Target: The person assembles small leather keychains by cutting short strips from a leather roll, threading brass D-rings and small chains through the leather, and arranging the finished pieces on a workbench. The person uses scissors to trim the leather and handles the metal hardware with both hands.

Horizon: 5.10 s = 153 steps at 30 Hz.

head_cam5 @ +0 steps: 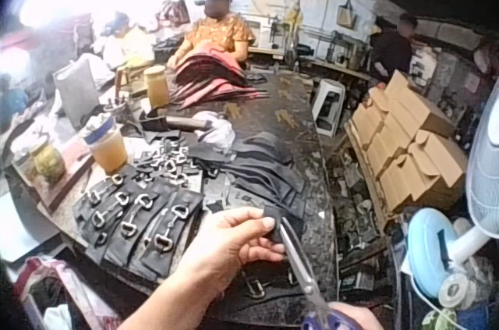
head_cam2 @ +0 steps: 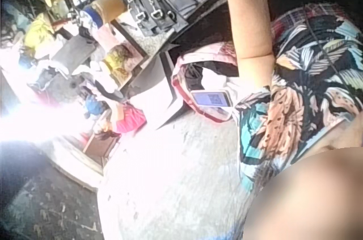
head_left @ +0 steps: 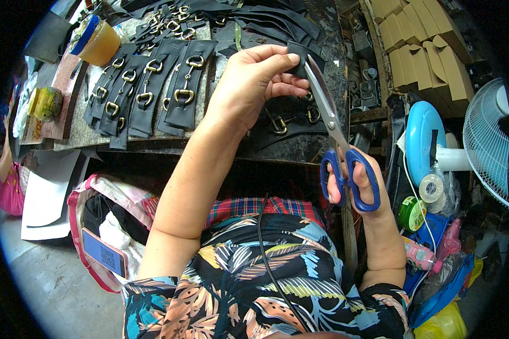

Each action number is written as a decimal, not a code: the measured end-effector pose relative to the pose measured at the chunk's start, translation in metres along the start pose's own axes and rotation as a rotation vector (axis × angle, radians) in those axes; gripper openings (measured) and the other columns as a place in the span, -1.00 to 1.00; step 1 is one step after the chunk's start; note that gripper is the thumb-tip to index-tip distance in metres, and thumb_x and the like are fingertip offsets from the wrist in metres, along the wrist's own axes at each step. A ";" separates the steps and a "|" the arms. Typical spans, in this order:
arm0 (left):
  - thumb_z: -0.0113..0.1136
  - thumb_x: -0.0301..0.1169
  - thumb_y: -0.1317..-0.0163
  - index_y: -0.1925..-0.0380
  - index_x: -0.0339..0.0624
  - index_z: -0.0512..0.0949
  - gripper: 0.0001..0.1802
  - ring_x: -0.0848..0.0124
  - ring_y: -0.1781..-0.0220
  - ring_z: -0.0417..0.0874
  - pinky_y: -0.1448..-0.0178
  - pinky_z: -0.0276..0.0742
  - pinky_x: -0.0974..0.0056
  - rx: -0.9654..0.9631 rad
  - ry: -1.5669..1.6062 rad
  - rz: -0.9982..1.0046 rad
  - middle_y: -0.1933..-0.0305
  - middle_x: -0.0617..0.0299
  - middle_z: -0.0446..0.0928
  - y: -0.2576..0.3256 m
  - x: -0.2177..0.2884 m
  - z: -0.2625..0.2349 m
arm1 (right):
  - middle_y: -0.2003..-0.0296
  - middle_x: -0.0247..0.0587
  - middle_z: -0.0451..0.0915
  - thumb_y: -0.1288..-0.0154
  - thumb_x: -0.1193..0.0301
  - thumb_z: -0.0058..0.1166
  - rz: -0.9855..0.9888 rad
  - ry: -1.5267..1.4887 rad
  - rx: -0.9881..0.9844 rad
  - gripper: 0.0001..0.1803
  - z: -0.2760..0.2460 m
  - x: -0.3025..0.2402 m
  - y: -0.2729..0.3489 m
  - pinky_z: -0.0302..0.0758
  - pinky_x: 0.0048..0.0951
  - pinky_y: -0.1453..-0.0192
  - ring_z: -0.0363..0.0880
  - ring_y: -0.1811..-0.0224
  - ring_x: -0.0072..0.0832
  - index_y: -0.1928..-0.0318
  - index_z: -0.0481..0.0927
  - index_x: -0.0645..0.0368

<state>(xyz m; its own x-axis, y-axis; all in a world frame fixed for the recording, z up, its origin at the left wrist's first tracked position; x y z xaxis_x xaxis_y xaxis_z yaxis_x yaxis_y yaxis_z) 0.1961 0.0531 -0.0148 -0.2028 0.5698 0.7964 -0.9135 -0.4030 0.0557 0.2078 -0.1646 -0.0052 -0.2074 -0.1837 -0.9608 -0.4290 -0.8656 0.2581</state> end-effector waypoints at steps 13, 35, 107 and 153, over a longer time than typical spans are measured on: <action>0.29 -0.41 -0.45 0.13 -0.27 0.65 -0.85 0.43 0.31 0.78 0.19 0.79 0.36 0.035 -0.026 0.077 0.27 0.18 0.72 0.001 0.002 0.001 | 0.47 -0.21 0.58 -0.50 -0.25 0.04 -0.032 -0.155 0.056 -0.28 0.036 0.014 -0.004 0.44 -0.59 0.28 0.56 0.43 -0.57 -0.01 0.49 0.29; 0.33 -0.44 -0.40 0.13 -0.24 0.65 -0.87 0.45 0.28 0.73 0.16 0.69 0.37 0.117 -0.094 0.217 0.25 0.24 0.69 0.007 0.015 -0.002 | 0.58 -0.26 0.53 -0.54 -0.20 0.00 -0.001 -0.318 0.095 -0.35 0.047 0.027 -0.006 0.43 -0.55 0.41 0.52 0.57 -0.54 0.07 0.51 0.25; 0.27 -0.39 -0.42 0.10 -0.27 0.69 -0.81 0.51 0.18 0.73 0.11 0.74 0.33 0.121 -0.102 0.293 0.16 0.25 0.71 0.007 0.027 -0.006 | 0.38 -0.30 0.68 -0.26 0.33 0.44 -0.845 0.737 0.565 -0.83 0.003 -0.091 -0.105 0.56 -0.37 0.22 0.64 0.34 -0.39 0.22 0.76 0.11; 0.26 -0.43 -0.46 -0.01 -0.32 0.66 -0.77 0.45 0.22 0.76 0.08 0.75 0.31 -0.023 -0.200 0.180 0.14 0.20 0.73 0.000 0.013 0.001 | 0.45 -0.50 0.62 -0.51 0.29 0.26 -0.642 0.352 0.271 -0.76 -0.006 -0.071 -0.125 0.38 -0.65 0.35 0.45 0.40 -0.80 0.19 0.76 0.22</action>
<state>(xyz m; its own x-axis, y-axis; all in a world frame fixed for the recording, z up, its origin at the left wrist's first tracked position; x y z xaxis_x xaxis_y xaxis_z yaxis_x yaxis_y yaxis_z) 0.1939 0.0596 -0.0041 -0.2915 0.3365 0.8954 -0.8771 -0.4676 -0.1098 0.2816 -0.0462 0.0302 0.4258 0.1384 -0.8941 -0.5802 -0.7165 -0.3873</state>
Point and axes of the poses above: each hand's wrist, its own y-axis away from the middle knuckle, its own z-axis out of the palm, x = y × z, the point moved 9 cm from there along -y, towards the middle knuckle
